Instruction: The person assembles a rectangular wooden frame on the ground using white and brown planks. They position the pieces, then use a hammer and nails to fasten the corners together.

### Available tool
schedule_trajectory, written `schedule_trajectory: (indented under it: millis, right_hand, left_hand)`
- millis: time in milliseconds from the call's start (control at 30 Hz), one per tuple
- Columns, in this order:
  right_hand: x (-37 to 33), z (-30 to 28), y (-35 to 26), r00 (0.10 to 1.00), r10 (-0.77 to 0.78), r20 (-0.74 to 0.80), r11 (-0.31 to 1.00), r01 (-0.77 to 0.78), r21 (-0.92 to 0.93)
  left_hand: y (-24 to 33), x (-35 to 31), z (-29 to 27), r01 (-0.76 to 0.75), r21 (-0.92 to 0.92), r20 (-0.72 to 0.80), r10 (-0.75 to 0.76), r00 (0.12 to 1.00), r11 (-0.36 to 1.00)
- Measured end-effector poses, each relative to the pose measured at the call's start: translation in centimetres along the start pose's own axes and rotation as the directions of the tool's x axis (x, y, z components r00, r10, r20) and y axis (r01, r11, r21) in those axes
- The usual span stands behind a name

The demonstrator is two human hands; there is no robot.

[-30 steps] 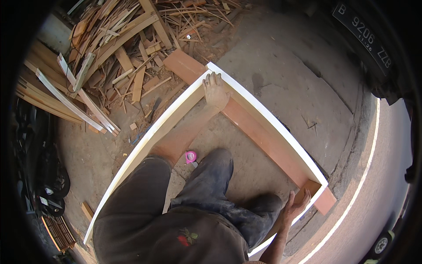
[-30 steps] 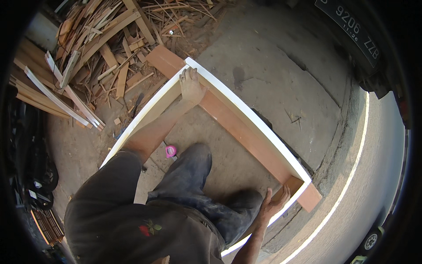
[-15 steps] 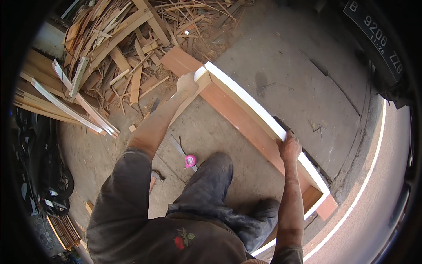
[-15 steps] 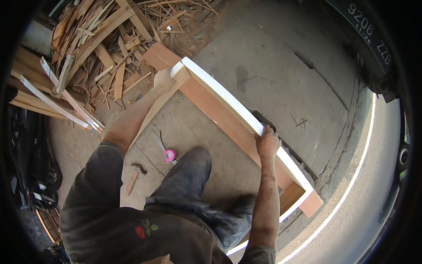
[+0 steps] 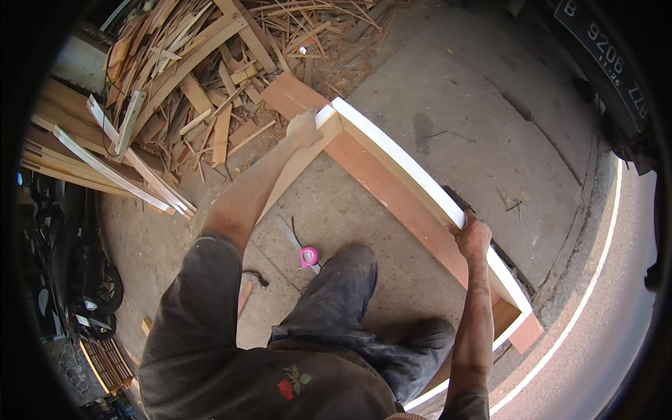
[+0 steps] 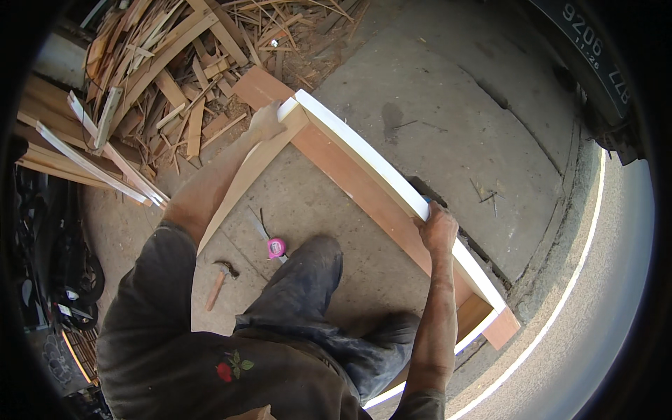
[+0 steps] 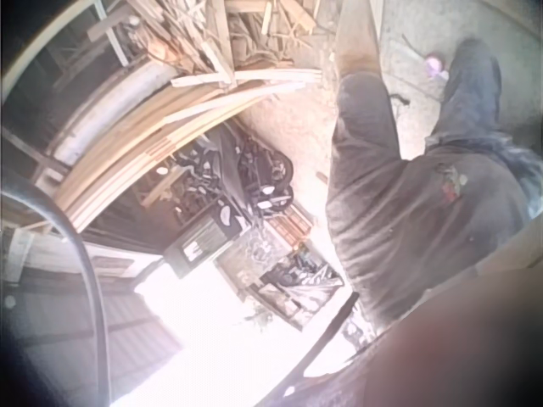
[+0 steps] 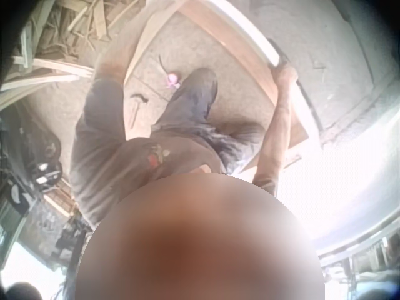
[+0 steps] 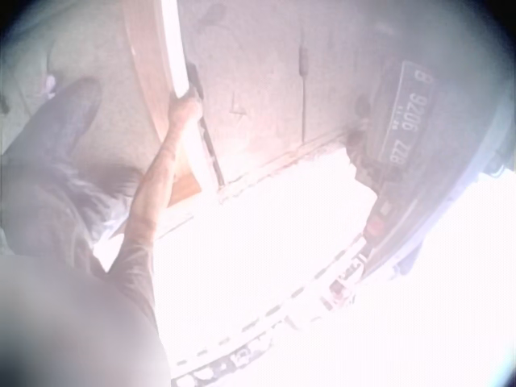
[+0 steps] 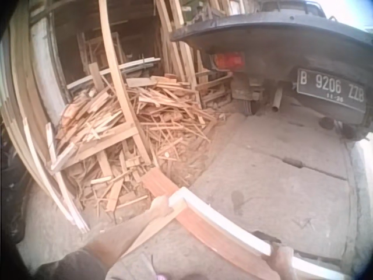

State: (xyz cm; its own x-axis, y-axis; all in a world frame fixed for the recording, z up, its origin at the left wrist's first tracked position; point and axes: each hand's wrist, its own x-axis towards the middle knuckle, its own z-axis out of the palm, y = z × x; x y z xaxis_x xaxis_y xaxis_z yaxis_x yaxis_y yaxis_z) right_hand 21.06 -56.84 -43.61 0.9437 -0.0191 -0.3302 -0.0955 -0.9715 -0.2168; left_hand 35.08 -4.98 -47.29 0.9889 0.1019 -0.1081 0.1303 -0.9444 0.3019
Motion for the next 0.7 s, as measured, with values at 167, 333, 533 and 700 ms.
schedule_trajectory:
  millis: [167,333,533,700]
  right_hand:
    - [0.3,0.1,0.2,0.999,-0.05,-0.006,0.998,0.05,-0.024]
    - [0.3,0.4,0.6,0.989,-0.119,-0.093,0.993,0.118,-0.017]
    - [0.3,0.4,0.4,0.997,-0.066,-0.042,0.997,0.064,-0.048]
    - [0.4,0.0,-0.1,1.0,-0.024,-0.008,0.999,0.023,-0.049]
  left_hand:
    - [-0.6,2.8,1.1,-0.253,-0.241,-0.108,0.233,0.966,0.937]
    - [0.0,3.1,1.2,-0.099,-0.398,-0.038,0.092,0.995,0.912]
    - [-0.5,3.0,1.5,-0.108,-0.451,-0.066,0.087,0.994,0.886]
    - [-0.7,3.5,2.0,-0.078,-0.456,-0.067,0.053,0.996,0.886]
